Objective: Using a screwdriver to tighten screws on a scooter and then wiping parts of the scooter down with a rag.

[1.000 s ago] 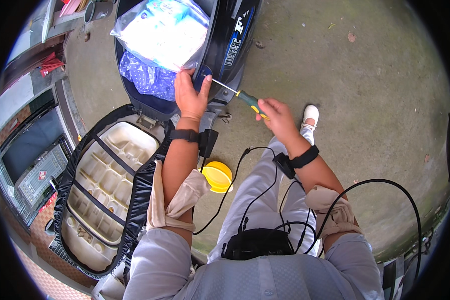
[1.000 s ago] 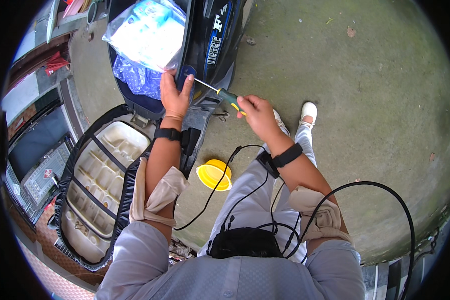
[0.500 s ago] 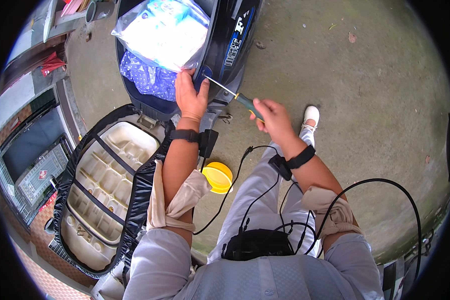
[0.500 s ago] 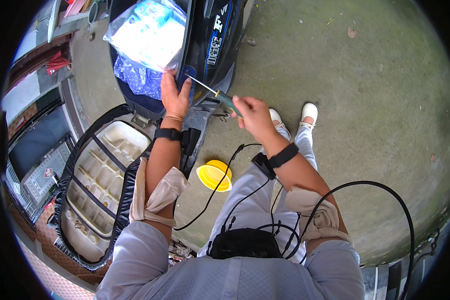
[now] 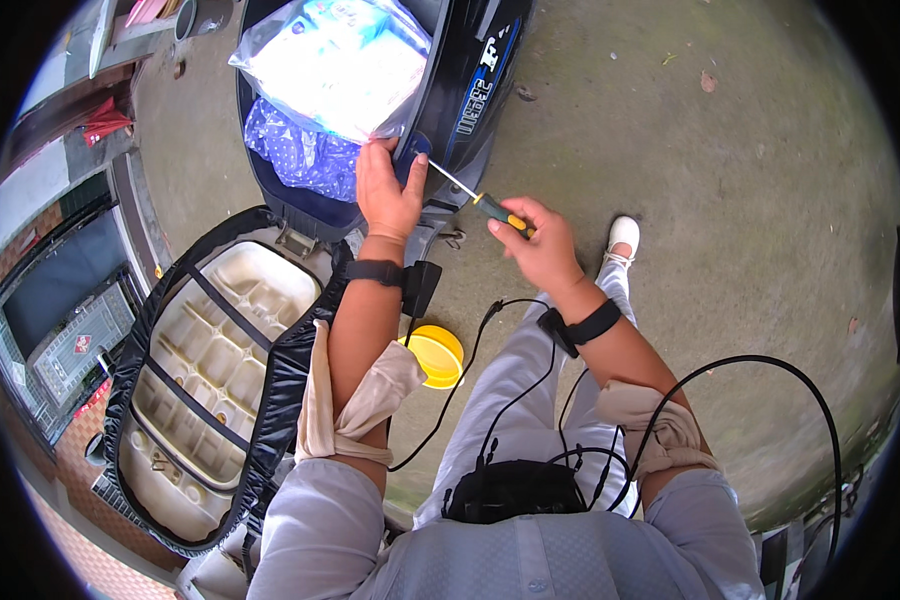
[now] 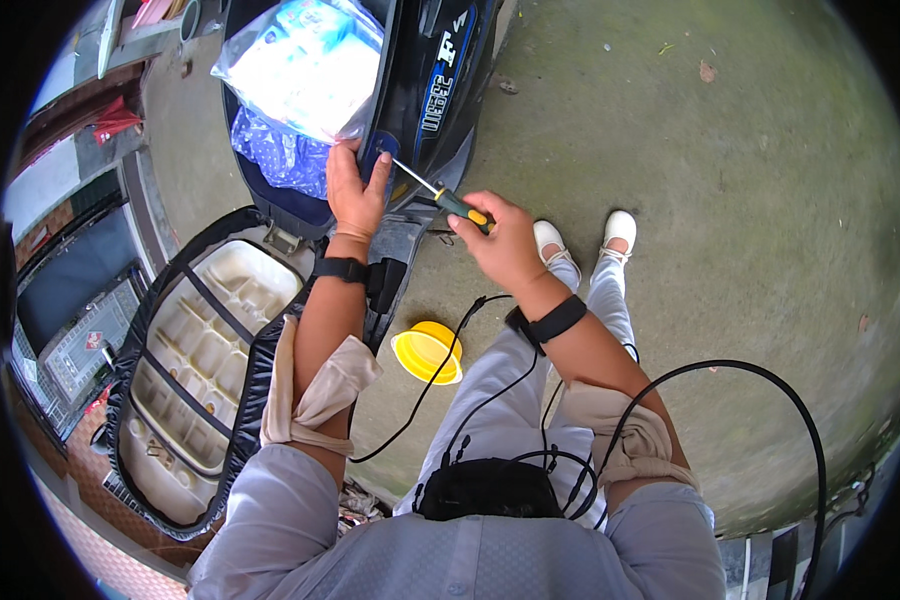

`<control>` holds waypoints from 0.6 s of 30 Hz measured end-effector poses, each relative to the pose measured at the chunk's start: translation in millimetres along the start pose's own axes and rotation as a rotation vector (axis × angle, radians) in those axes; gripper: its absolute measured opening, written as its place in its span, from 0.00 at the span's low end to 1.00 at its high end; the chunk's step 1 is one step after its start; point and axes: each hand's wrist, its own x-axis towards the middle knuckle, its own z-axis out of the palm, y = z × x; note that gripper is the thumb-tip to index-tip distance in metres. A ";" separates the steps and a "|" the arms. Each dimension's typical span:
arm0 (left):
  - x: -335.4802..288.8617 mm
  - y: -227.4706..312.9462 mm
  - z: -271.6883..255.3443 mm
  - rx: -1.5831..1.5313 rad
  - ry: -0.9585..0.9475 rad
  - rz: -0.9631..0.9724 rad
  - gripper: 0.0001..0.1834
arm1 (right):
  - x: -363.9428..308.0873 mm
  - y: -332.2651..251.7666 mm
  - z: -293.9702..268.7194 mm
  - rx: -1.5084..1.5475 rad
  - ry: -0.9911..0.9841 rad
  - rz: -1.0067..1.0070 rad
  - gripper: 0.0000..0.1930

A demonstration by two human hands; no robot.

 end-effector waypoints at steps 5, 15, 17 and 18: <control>0.0 -2.2 -0.9 0.002 0.009 -0.009 0.18 | 8.5 -0.2 -11.2 0.533 -0.242 0.396 0.12; 1.0 0.8 -0.7 0.028 0.016 -0.022 0.18 | 2.8 -16.0 1.8 0.041 -0.103 0.103 0.11; 1.5 1.9 0.4 0.023 0.021 -0.027 0.18 | 2.1 -16.4 2.1 0.211 -0.156 0.334 0.12; 1.4 2.9 0.5 0.018 0.023 -0.031 0.18 | 1.9 -15.9 1.9 0.211 -0.156 0.335 0.12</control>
